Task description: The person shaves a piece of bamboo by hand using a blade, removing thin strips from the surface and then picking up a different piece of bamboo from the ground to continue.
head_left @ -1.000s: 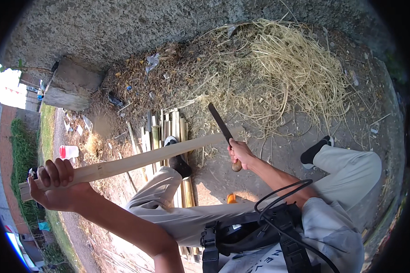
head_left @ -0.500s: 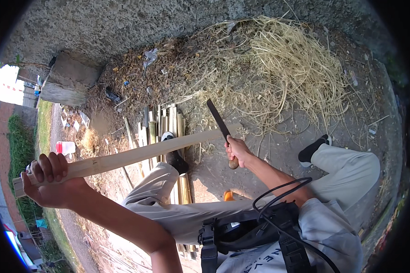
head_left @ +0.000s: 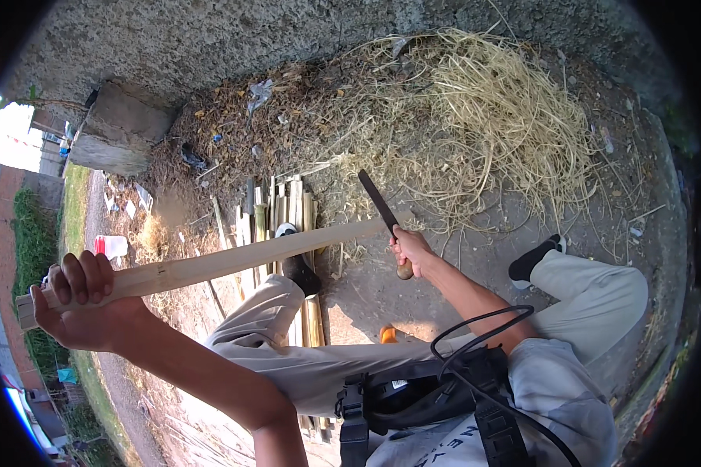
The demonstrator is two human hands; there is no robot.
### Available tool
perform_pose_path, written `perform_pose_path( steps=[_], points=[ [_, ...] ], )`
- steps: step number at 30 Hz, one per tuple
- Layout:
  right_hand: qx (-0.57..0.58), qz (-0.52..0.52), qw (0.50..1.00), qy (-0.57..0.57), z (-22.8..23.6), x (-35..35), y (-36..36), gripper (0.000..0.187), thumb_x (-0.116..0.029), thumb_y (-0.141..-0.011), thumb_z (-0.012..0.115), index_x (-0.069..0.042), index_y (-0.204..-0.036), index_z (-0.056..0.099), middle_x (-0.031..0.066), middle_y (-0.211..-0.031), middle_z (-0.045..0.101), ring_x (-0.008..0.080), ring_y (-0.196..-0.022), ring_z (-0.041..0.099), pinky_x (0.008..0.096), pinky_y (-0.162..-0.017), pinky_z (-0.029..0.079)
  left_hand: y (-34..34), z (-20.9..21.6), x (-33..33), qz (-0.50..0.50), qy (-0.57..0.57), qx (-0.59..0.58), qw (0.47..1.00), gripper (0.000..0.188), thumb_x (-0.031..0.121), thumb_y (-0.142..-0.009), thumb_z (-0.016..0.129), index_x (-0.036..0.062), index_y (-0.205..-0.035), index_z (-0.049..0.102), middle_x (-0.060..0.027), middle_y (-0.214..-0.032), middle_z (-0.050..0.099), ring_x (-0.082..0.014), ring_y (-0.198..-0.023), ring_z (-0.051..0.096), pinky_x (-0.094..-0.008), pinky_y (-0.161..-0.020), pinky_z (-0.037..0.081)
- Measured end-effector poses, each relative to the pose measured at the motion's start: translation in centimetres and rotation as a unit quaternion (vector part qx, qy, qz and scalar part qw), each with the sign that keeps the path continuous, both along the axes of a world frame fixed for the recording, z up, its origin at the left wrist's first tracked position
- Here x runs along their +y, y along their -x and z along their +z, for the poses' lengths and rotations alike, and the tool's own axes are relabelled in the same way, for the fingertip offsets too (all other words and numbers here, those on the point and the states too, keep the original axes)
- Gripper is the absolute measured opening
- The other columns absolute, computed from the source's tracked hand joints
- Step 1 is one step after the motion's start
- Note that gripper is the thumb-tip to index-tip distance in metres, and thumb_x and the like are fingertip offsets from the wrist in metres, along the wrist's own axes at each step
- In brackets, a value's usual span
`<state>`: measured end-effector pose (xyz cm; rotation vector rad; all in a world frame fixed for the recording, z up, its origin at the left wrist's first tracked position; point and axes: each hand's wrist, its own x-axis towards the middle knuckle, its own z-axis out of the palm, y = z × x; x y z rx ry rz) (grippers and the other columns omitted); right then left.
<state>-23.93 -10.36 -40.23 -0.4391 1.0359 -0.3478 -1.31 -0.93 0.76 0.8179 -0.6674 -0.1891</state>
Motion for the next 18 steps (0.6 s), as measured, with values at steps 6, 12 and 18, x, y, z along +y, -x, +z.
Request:
perform_pose_path(
  steps=[6, 12, 18],
  points=[
    [-0.017, 0.022, 1.000, -0.002, 1.3, -1.4, 0.3, 0.038, -0.036, -0.097, 0.039, -0.008, -0.073, 0.045, -0.0031, -0.052, 0.039, 0.0096, -0.040, 0.035, 0.0253, -0.041, 0.033, -0.1, -0.1, -0.3, 0.018, -0.007, -0.011, 1.000, 0.034, 0.030, -0.084, 0.050, 0.0155, -0.061, 0.031, 0.0006, -0.047, 0.028, -0.0081, -0.037, 0.022, -0.0204, -0.034, 0.020],
    [-0.007, 0.005, 1.000, 0.022, 1.7, -1.5, -1.0, 0.037, -0.036, -0.098, 0.038, -0.008, -0.074, 0.045, -0.0038, -0.052, 0.038, 0.0081, -0.040, 0.031, 0.0246, -0.039, 0.029, -0.2, 0.0, -0.2, -0.033, -0.001, -0.040, 0.999, 0.034, 0.030, -0.084, 0.050, 0.0151, -0.061, 0.030, 0.0008, -0.048, 0.026, -0.0080, -0.038, 0.022, -0.0212, -0.035, 0.020],
    [0.000, 0.016, 0.999, 0.040, 2.3, -1.1, -1.5, 0.038, -0.035, -0.098, 0.039, -0.007, -0.072, 0.046, -0.0031, -0.051, 0.039, 0.0078, -0.038, 0.033, 0.0244, -0.037, 0.030, -0.3, -0.3, 0.0, -0.033, -0.007, -0.049, 0.998, 0.034, 0.031, -0.084, 0.050, 0.0153, -0.061, 0.030, 0.0006, -0.049, 0.026, -0.0080, -0.038, 0.023, -0.0213, -0.035, 0.019]
  ],
)
